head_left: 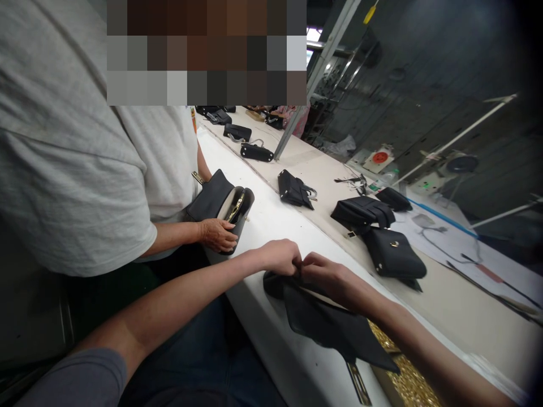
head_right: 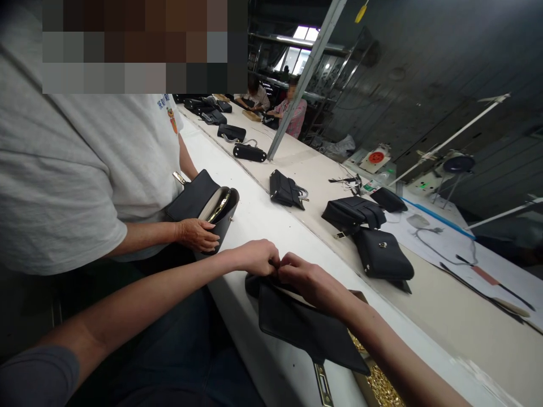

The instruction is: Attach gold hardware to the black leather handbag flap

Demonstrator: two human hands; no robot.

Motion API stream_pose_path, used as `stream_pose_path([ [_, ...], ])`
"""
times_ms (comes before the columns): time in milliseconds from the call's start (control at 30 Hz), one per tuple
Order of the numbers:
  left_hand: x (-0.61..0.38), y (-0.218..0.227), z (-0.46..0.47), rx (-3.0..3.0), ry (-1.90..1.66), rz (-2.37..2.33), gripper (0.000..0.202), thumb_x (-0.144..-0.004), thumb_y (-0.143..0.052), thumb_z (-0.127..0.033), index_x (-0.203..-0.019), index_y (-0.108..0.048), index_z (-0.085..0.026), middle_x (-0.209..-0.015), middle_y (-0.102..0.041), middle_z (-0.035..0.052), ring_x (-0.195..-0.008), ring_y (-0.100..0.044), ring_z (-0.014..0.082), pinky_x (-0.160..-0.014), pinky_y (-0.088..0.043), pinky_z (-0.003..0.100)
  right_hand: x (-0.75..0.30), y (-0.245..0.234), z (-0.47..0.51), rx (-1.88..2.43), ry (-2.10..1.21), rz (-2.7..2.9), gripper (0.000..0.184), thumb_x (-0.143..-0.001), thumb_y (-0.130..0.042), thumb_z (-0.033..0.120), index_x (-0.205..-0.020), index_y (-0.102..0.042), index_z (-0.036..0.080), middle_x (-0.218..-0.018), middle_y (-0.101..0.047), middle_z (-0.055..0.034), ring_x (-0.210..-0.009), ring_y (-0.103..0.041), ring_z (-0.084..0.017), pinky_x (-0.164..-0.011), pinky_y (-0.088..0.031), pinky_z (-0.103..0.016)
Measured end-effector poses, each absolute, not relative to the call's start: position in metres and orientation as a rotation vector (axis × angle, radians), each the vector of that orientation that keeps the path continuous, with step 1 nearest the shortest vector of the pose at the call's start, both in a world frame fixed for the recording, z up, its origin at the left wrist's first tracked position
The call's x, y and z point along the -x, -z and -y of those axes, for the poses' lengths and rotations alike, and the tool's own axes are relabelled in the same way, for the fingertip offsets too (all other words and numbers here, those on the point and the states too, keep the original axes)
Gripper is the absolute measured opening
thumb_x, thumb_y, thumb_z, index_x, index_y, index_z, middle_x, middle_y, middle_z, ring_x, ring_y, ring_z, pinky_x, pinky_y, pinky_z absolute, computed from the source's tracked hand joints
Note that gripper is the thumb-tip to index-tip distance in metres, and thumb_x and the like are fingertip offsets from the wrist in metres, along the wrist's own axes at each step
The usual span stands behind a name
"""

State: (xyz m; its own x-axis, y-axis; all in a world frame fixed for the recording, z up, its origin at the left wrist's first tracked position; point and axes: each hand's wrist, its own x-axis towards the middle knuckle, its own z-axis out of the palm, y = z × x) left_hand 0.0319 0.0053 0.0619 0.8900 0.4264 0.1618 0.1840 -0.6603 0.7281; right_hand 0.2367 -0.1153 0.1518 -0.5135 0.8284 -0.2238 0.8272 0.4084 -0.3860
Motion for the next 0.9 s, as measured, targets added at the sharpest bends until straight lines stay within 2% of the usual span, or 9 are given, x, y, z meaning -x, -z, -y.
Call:
stream_pose_path([
  [167, -0.038, -0.057, 0.002, -2.451, -0.640, -0.404, 0.021, -0.083, -0.068, -0.011, -0.094, -0.083, -0.020, -0.101, -0.084, 0.0085, -0.095, -0.076, 0.0283, -0.068, -0.042, 0.036, -0.243, -0.155, 0.118, 1.537, -0.643, 2.712, 0.026, -0.121, -0.043, 0.027, -0.117, -0.069, 0.028, -0.136, -0.066, -0.0059, -0.104, -0.070, -0.022, -0.091, -0.058, -0.039],
  [333, -0.047, -0.032, 0.022, -2.417, -0.878, -0.498, 0.017, -0.090, -0.064, -0.013, -0.095, -0.079, -0.020, -0.098, -0.079, 0.0064, -0.090, -0.074, 0.0255, -0.071, -0.047, 0.036, -0.251, -0.152, 0.116, 1.363, -0.575, 2.929, 0.033, -0.121, -0.035, 0.016, -0.131, -0.065, 0.026, -0.145, -0.066, -0.0082, -0.129, -0.070, -0.026, -0.110, -0.061, -0.045],
  [400, -0.049, -0.023, 0.029, -2.385, -0.932, -0.521, 0.017, -0.093, -0.063, -0.014, -0.097, -0.079, -0.020, -0.097, -0.077, 0.0057, -0.090, -0.073, 0.0247, -0.074, -0.048, 0.037, -0.249, -0.150, 0.115, 1.305, -0.464, 3.072, 0.029, -0.122, -0.037, 0.018, -0.131, -0.064, 0.023, -0.139, -0.068, -0.0099, -0.124, -0.072, -0.028, -0.105, -0.065, -0.048],
  [500, -0.053, -0.018, 0.034, -2.313, -0.959, -0.576, 0.017, -0.097, -0.062, -0.016, -0.099, -0.079, -0.021, -0.100, -0.079, 0.0059, -0.094, -0.075, 0.0249, -0.078, -0.050, 0.037, -0.249, -0.147, 0.112, 1.214, -0.043, 3.275, 0.021, -0.119, -0.042, 0.017, -0.124, -0.063, 0.019, -0.122, -0.071, -0.0107, -0.102, -0.074, -0.031, -0.085, -0.070, -0.051],
  [533, -0.054, -0.018, 0.034, -2.287, -0.954, -0.598, 0.018, -0.099, -0.062, -0.018, -0.101, -0.080, -0.021, -0.102, -0.080, 0.0061, -0.095, -0.076, 0.0252, -0.080, -0.051, 0.037, -0.251, -0.146, 0.111, 1.160, 0.094, 3.304, 0.020, -0.118, -0.043, 0.016, -0.125, -0.062, 0.017, -0.119, -0.071, -0.0111, -0.098, -0.074, -0.031, -0.082, -0.071, -0.051],
  [600, -0.056, -0.020, 0.032, -2.236, -0.939, -0.641, 0.021, -0.103, -0.061, -0.023, -0.105, -0.082, -0.021, -0.106, -0.083, 0.0062, -0.097, -0.077, 0.0260, -0.082, -0.052, 0.038, -0.257, -0.142, 0.108, 1.077, 0.216, 3.294, 0.023, -0.117, -0.042, 0.014, -0.132, -0.061, 0.014, -0.122, -0.071, -0.0132, -0.100, -0.075, -0.032, -0.088, -0.071, -0.051],
  [700, -0.058, -0.024, 0.024, -2.140, -0.904, -0.720, 0.017, -0.102, -0.068, -0.030, -0.103, -0.083, -0.021, -0.102, -0.084, 0.0060, -0.093, -0.078, 0.0267, -0.081, -0.052, 0.038, -0.267, -0.134, 0.107, 1.171, 0.104, 3.164, 0.027, -0.119, -0.040, 0.015, -0.137, -0.059, 0.015, -0.125, -0.071, -0.0126, -0.105, -0.076, -0.029, -0.094, -0.069, -0.046],
  [800, -0.052, -0.029, 0.019, -2.037, -0.865, -0.712, 0.016, -0.100, -0.073, -0.035, -0.098, -0.083, -0.022, -0.095, -0.084, 0.0022, -0.088, -0.076, 0.0214, -0.078, -0.053, 0.033, -0.278, -0.122, 0.107, 1.383, -0.091, 2.944, 0.026, -0.122, -0.037, 0.021, -0.129, -0.062, 0.021, -0.115, -0.072, -0.0077, -0.095, -0.076, -0.026, -0.082, -0.064, -0.041],
  [900, -0.040, -0.036, 0.023, -1.892, -0.812, -0.695, 0.021, -0.098, -0.078, -0.044, -0.106, -0.083, -0.026, -0.102, -0.084, -0.0008, -0.094, -0.076, 0.0195, -0.084, -0.055, 0.030, -0.286, -0.111, 0.109, 1.483, -0.195, 2.801, 0.023, -0.123, -0.039, 0.024, -0.122, -0.062, 0.023, -0.112, -0.072, -0.0058, -0.089, -0.073, -0.025, -0.077, -0.059, -0.039],
])
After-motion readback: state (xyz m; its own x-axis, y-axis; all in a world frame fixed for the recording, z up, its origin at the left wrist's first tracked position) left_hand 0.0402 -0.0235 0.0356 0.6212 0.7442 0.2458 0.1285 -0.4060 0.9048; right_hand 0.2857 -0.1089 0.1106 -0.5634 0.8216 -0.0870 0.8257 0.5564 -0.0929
